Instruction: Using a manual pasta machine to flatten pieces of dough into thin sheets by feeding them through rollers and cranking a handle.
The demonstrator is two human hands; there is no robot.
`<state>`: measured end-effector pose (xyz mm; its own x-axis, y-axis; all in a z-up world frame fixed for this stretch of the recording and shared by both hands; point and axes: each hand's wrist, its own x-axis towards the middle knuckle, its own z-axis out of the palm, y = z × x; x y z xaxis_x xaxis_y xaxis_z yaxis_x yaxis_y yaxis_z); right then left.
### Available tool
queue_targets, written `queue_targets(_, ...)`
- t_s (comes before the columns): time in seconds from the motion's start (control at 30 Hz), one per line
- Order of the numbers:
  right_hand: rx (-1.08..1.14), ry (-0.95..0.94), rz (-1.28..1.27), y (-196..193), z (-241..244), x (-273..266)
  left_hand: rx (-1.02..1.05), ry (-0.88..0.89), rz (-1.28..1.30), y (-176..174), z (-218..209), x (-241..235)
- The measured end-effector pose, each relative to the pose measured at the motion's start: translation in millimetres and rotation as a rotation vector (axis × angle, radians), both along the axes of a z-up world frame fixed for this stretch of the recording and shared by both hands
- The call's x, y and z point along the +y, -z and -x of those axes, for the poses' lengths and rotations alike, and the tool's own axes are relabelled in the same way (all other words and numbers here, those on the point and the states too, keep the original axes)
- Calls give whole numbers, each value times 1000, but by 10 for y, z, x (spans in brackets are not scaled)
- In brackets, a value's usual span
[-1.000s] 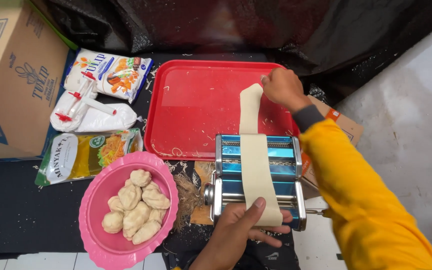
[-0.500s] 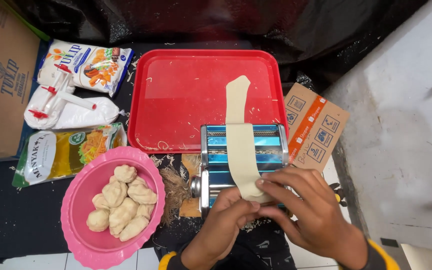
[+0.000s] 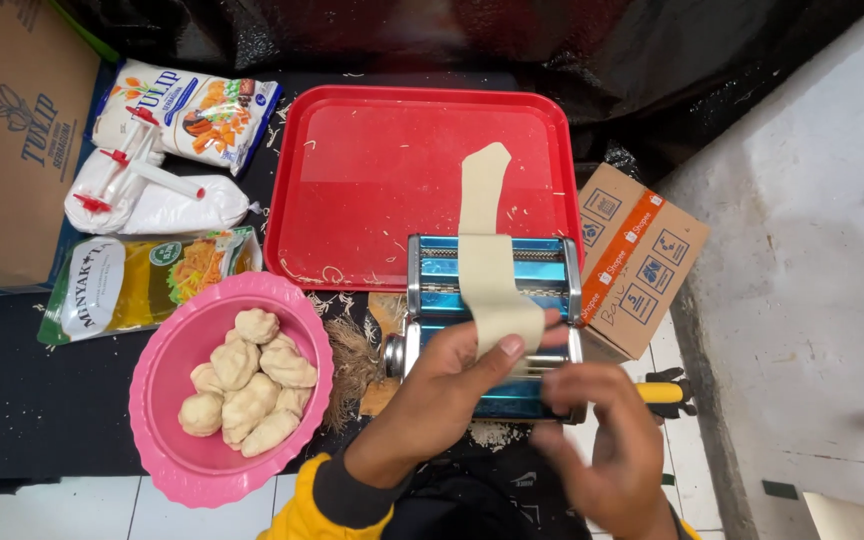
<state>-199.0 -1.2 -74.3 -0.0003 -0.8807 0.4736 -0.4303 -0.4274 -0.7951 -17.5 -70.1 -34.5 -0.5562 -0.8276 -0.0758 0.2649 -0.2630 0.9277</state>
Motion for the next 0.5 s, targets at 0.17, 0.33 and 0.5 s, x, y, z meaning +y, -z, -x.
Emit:
queue_targets(0.17, -396, -49, -350, -15, 101, -358, -30, 85, 195, 203, 35, -124)
queue_targets(0.33, -428, -118, -549, -52, 112, -509, -437, 94, 278, 136, -111, -157)
queue_targets(0.5, -124, 72, -513, -10, 104, -536, -507, -79, 456, 35, -248, -299)
